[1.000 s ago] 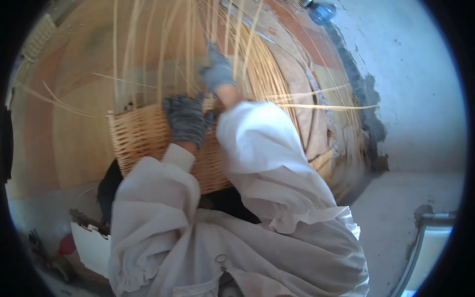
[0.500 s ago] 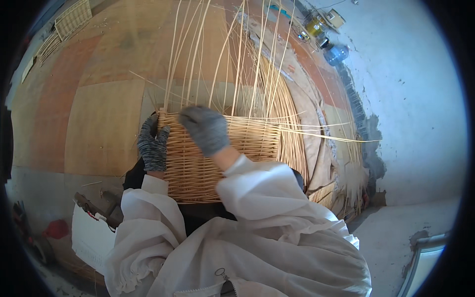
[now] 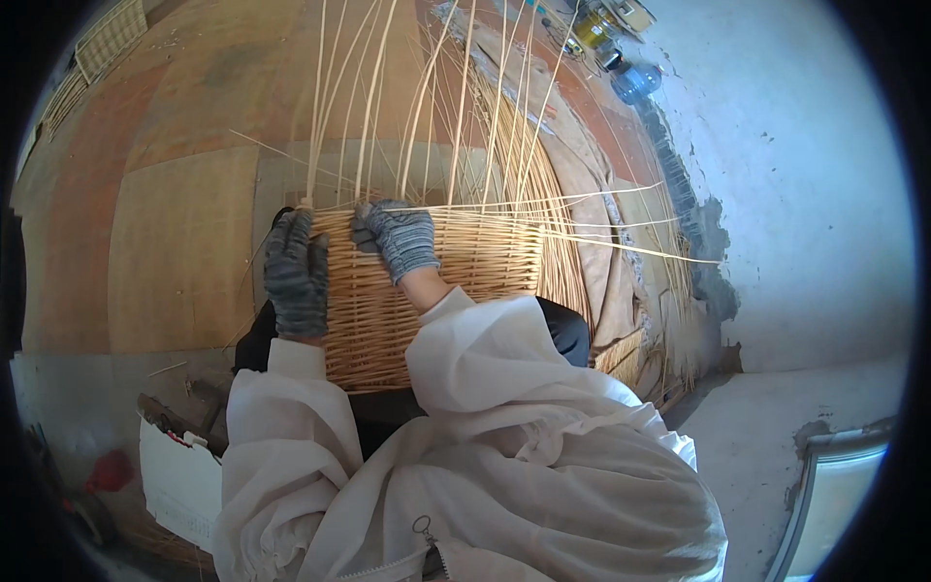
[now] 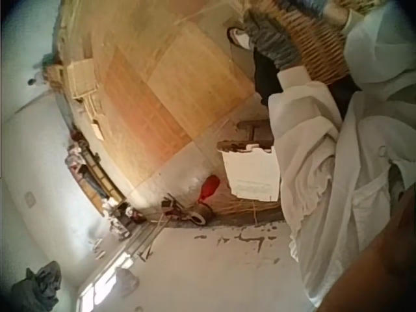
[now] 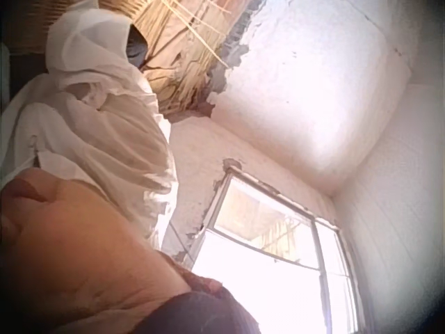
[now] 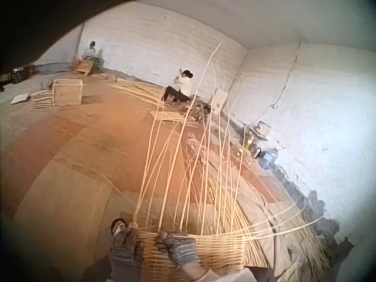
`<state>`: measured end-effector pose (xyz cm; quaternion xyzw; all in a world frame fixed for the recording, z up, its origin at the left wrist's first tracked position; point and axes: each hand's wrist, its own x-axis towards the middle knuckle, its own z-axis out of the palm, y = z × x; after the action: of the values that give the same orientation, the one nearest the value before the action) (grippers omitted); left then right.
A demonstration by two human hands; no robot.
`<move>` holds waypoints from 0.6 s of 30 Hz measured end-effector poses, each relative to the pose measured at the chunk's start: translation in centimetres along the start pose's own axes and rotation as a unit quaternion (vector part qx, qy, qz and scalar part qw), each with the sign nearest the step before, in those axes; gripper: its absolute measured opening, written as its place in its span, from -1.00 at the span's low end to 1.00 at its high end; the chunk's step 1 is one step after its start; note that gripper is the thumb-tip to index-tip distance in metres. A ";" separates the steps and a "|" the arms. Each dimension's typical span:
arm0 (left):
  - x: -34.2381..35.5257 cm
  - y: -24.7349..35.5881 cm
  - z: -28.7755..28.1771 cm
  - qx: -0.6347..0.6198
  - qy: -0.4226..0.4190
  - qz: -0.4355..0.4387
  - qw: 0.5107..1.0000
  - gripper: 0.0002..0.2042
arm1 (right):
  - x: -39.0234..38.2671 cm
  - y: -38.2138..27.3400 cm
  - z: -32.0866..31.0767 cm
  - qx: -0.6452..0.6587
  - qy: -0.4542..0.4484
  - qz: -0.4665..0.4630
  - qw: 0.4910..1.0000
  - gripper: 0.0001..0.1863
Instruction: The person sits on the floor and weaves a basket using thin wooden strips. They interlace the strips by hand, pulling them through the existing structure to build up the sides of the basket.
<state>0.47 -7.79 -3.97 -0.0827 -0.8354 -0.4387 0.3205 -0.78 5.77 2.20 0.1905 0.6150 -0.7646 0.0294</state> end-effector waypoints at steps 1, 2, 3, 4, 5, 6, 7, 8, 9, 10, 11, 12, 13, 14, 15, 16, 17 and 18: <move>0.0 0.2 0.2 0.049 -0.022 0.008 0.999 -0.58 | 0.4 -0.1 -0.7 0.001 -0.006 0.010 1.000 -0.81; 0.0 0.4 0.4 0.098 -0.043 0.015 0.994 -0.56 | 1.1 -0.2 -1.5 0.002 -0.014 0.019 1.000 -0.81; 0.0 0.6 0.5 0.147 -0.064 0.021 0.987 -0.55 | 1.9 -0.3 -2.1 0.003 -0.022 0.030 0.999 -0.80; 0.4 1.2 1.0 0.154 -0.064 0.008 0.986 -0.55 | 3.0 -0.7 -2.5 -0.114 -0.013 -0.072 0.991 -0.83; 0.5 2.0 1.4 0.162 -0.071 -0.005 0.984 -0.55 | 5.1 -1.2 -2.1 -0.275 -0.016 -0.272 0.922 -0.80; 0.7 2.8 1.9 0.171 -0.078 -0.016 0.982 -0.55 | 7.2 -1.8 -1.7 -0.419 -0.017 -0.451 0.788 -0.75; 1.1 3.6 2.1 0.193 -0.081 -0.033 0.977 -0.55 | 7.7 -2.0 -2.0 -0.343 -0.023 -0.404 0.848 -0.71; 1.5 4.6 2.4 0.214 -0.085 -0.049 0.972 -0.55 | 8.2 -2.2 -2.4 -0.263 -0.025 -0.355 0.897 -0.66; 1.8 5.2 3.0 0.234 -0.089 -0.062 0.966 -0.55 | 8.6 -2.5 -3.1 -0.179 -0.025 -0.305 0.935 -0.61; 1.8 4.8 2.9 0.223 -0.059 -0.044 0.972 -0.54 | 9.1 -2.7 -2.7 -0.089 -0.037 -0.252 0.963 -0.57; 1.6 4.4 2.6 0.211 -0.030 -0.026 0.977 -0.53 | 7.8 -2.5 -3.7 -0.015 -0.025 -0.244 0.969 -0.59; 0.8 3.8 2.1 0.202 0.000 -0.017 0.979 -0.52 | 6.4 -2.0 -4.2 0.058 -0.022 -0.233 0.971 -0.61; 0.2 3.7 3.6 0.033 0.016 -0.088 0.995 -0.53 | 3.8 -2.2 -7.0 0.010 -0.007 -0.149 0.989 -0.62; -0.6 3.6 5.2 -0.136 0.029 -0.158 0.978 -0.53 | 2.5 -2.3 -9.0 -0.037 0.009 -0.062 0.997 -0.63; -0.4 4.2 4.3 -0.110 0.000 -0.155 0.982 -0.53 | 3.3 -2.0 -8.8 -0.163 0.006 -0.179 0.970 -0.62; -0.3 5.0 6.4 -0.124 -0.048 -0.140 0.981 -0.53 | 5.0 -1.2 -11.5 -0.297 0.047 -0.293 0.907 -0.61; 0.9 6.7 7.2 0.050 -0.144 -0.046 0.987 -0.53 | 6.3 -0.3 -13.2 -0.418 0.069 -0.383 0.821 -0.61; 1.6 8.0 7.7 0.231 -0.228 0.053 0.944 -0.53 | 6.4 -2.6 -11.3 -0.570 0.133 -0.432 0.686 -0.57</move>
<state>-1.00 2.85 -0.74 -0.1485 -0.9590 -0.1852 0.1547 -4.54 18.41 0.59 -0.0503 0.9441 -0.1614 -0.2830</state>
